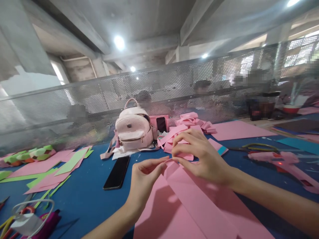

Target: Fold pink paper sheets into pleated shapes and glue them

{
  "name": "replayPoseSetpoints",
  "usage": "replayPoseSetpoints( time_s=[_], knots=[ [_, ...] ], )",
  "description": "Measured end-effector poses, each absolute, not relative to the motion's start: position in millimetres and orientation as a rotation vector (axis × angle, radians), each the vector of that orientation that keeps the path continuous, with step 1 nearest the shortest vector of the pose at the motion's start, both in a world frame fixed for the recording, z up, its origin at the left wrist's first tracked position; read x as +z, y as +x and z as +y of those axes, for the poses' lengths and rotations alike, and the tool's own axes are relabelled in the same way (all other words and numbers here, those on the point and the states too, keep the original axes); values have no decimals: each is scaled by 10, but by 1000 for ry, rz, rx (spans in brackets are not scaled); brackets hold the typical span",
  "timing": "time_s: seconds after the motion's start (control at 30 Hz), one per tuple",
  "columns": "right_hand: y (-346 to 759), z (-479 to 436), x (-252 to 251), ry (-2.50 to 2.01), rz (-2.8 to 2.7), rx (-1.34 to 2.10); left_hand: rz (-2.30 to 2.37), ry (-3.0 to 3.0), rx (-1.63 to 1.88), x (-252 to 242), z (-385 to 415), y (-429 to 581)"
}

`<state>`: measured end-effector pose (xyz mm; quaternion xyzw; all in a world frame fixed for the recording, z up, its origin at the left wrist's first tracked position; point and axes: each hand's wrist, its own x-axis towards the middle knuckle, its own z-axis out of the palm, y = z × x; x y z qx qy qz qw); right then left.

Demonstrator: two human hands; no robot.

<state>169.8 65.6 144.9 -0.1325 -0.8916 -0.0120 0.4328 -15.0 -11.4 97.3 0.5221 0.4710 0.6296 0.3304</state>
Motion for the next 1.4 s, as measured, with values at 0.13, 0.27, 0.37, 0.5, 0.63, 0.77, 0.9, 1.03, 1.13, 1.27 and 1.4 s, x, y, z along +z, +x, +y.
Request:
replayPoseSetpoints(
  time_s=[0.13,0.27,0.37,0.5,0.63,0.77,0.9,1.03,1.13,1.27,1.4],
  knots=[
    [1696,642,1458,-341,-2238,-13,1216,1445,1659,953,-132,-168],
    [1709,648,1467,-361,-2280,-24,1232,1563,1658,950,-147,-173],
    [1713,634,1461,-351,-2276,-108,1248,1595,1672,950,-159,-156],
    [1701,578,1437,-337,-2288,-127,1250,1624,1691,933,-178,-132],
    [1696,559,1436,-342,-2272,-88,1270,1644,1700,916,-191,-128],
    [1720,596,1482,-360,-2269,-67,1226,1559,1684,908,-197,-122],
    [1752,627,1524,-346,-2253,-51,1168,1486,1681,908,-203,-104],
    [1772,621,1558,-332,-2257,-46,1203,1568,1683,915,-217,-102],
    [1791,595,1595,-325,-2274,-55,1204,1635,1699,923,-238,-105],
    [1820,539,1646,-266,-2269,-99,1139,1799,1768,943,-268,-107],
    [1836,463,1688,-226,-2238,-163,1079,1977,1820,981,-285,-123]
  ],
)
